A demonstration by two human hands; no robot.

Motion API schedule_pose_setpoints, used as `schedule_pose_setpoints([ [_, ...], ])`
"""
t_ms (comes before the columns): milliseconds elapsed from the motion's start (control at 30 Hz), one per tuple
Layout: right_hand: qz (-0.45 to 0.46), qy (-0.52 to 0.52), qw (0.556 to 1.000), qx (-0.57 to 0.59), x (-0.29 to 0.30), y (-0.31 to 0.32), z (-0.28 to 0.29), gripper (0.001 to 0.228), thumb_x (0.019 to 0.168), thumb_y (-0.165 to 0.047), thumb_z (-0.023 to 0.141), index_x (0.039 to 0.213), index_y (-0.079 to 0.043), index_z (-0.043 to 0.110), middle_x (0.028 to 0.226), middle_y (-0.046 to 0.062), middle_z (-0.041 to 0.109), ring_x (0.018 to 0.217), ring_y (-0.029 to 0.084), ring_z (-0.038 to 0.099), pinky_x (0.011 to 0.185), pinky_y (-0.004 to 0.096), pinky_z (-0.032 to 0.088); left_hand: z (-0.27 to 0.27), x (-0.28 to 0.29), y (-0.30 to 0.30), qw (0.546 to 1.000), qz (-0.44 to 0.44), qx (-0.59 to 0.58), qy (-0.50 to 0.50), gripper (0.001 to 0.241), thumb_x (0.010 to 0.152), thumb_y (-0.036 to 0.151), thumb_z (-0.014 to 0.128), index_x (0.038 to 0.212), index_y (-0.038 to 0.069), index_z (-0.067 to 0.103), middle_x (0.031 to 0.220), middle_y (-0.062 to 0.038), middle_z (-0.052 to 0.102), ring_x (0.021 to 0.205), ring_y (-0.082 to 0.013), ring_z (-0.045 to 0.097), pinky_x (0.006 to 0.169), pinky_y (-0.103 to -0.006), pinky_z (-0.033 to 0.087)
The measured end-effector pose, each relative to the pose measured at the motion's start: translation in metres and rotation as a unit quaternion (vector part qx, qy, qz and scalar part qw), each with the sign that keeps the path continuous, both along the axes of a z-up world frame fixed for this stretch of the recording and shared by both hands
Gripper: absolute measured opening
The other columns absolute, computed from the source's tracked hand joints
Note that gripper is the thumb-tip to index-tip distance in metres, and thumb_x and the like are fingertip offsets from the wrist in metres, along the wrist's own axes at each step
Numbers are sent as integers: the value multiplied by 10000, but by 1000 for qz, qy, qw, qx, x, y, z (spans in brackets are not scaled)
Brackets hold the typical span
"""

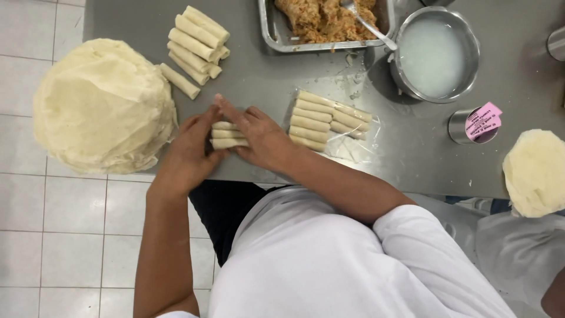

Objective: The person arranges pre-rolled spring rolls on a stainless steel countertop, places them into clear plastic bags, and seals the bags. The person then applies a pink label to the sealed package. The process is repeated for multiple batches of spring rolls.

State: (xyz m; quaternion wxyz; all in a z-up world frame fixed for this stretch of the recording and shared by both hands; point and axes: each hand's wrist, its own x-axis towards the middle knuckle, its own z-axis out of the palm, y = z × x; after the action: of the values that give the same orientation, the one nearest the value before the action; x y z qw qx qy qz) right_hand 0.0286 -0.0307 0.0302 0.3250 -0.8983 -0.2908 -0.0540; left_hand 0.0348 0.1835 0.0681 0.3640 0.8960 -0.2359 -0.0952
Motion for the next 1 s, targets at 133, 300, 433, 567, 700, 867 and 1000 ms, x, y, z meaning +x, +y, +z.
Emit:
schedule_pose_setpoints([
  [133,-73,197,966,153,-25,-90,32,849,753,-233,898,1471,-109,463,1194,204,676,1127,380,667,974,459,528,5,-23,-37,999,-18,-35,9,1070,710,304,900,1578,20,341,1464,-279,496,1386,-478,430,1156,-565,333],
  [300,-240,188,911,278,-90,-205,79,786,727,-39,899,1405,-5,501,1235,220,637,1098,333,638,877,399,527,-37,-44,-91,998,-14,-34,-47,633,919,94,735,1477,-14,458,1272,-209,580,1237,-367,576,1113,-476,427],
  [433,-381,111,890,225,-146,-257,15,1126,907,4,850,1693,-175,64,1211,200,555,1144,327,570,987,439,514,-52,-43,-112,974,-10,-10,-224,400,929,59,736,1292,10,574,1031,-93,617,959,-232,645,945,-381,503],
  [567,-400,22,914,59,-171,-268,-15,1115,904,-73,885,1671,-31,77,1287,213,605,1228,409,517,1050,488,436,-64,-45,-127,960,15,-1,-279,256,907,-11,748,1124,40,623,856,-54,594,794,-213,636,837,-351,523],
  [700,-380,50,923,40,-174,-266,-3,1181,838,-214,925,1641,18,90,1389,244,540,1274,468,423,1093,559,368,-68,-39,-131,975,25,-56,-215,233,908,-121,667,1086,20,613,851,-114,602,786,-290,631,765,-396,511],
  [867,-358,-31,932,40,-172,-273,-16,1077,917,-147,891,1673,-76,128,1317,176,625,1173,361,494,1026,466,400,-62,-14,-122,975,115,-69,-176,301,896,-132,692,1064,82,563,879,-79,589,826,-292,615,769,-417,516],
  [1000,-361,-44,929,66,-171,-271,-17,1115,882,-159,923,1664,-61,134,1395,218,588,1170,383,479,1003,483,420,-39,-24,-136,959,127,-72,-242,410,859,-206,624,1152,75,572,1032,-89,587,968,-303,590,867,-410,514],
])
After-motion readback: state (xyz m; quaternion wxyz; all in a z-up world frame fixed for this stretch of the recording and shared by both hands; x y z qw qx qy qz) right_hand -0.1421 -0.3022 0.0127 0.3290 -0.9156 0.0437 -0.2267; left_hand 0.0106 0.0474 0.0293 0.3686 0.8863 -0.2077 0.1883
